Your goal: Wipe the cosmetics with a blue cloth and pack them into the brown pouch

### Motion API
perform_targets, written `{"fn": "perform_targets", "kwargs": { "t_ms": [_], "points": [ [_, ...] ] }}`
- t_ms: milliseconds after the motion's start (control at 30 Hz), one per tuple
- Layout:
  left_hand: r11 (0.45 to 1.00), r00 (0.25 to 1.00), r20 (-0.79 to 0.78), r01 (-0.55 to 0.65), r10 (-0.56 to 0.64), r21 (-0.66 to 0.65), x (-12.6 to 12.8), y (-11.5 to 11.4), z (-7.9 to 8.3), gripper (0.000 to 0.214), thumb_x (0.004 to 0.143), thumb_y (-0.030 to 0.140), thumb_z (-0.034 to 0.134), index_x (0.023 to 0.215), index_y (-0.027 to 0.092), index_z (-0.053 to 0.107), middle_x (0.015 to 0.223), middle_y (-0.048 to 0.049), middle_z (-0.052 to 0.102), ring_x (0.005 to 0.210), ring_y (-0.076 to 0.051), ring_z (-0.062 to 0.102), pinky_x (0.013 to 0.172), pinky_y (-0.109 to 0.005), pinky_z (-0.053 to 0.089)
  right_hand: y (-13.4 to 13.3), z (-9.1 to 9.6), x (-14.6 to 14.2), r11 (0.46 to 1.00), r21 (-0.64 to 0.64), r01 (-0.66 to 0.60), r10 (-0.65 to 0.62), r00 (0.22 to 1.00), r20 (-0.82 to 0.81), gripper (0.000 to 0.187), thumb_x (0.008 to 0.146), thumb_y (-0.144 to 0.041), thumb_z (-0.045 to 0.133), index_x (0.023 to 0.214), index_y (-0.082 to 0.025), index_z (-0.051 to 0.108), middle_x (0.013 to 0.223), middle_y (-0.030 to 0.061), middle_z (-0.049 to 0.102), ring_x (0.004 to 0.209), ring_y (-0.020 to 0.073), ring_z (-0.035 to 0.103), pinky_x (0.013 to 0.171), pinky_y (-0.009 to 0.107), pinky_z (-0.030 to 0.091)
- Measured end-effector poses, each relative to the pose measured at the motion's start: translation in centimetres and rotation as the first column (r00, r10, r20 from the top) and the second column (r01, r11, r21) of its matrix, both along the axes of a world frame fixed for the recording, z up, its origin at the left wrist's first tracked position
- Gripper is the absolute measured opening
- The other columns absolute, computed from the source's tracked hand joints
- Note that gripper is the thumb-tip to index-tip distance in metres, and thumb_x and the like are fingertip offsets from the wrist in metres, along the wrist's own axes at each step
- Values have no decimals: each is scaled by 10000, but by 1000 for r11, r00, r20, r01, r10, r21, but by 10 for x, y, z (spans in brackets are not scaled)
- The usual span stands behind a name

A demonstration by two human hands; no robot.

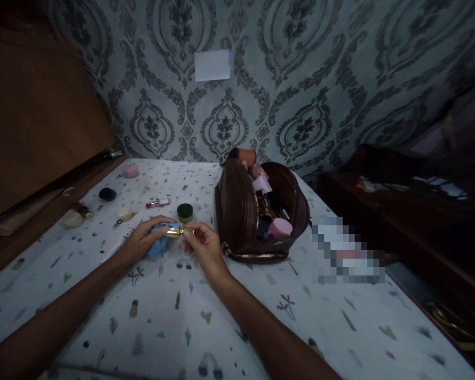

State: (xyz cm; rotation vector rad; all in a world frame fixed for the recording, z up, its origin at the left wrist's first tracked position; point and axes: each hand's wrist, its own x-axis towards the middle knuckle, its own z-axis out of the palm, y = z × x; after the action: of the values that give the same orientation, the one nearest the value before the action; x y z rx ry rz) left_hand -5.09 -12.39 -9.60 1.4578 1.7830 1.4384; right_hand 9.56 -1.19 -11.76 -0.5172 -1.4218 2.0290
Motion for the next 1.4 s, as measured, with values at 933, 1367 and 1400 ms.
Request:
{"fn": "perform_targets", "kwargs": {
  "t_ms": [933,1367,1400],
  "points": [
    [998,986,163,42,-36,-35,4,2,-7,307,856,384,638,1068,173,705,1045,-68,698,938,-207,627,856,-318,480,0,-1,0,1000,-24,-11,12,1000,29,380,657,-508,811,748,-186,633,582,-34,602,463,95,503,428,215,356],
    [993,981,172,104,-93,-53,7,1,-7,335,871,422,610,1109,190,650,965,-42,680,773,-169,609,744,-306,492,-1,3,2,991,-123,-49,49,999,3,392,664,-516,801,841,-210,631,654,-29,634,503,113,542,423,211,339],
    [994,980,179,98,-87,-56,7,1,-6,329,878,430,596,1090,185,649,934,-37,674,750,-163,598,723,-295,482,-2,4,3,992,-116,-55,54,998,-16,386,663,-485,809,884,-215,642,673,-28,640,520,115,550,429,209,344]
  ]
}}
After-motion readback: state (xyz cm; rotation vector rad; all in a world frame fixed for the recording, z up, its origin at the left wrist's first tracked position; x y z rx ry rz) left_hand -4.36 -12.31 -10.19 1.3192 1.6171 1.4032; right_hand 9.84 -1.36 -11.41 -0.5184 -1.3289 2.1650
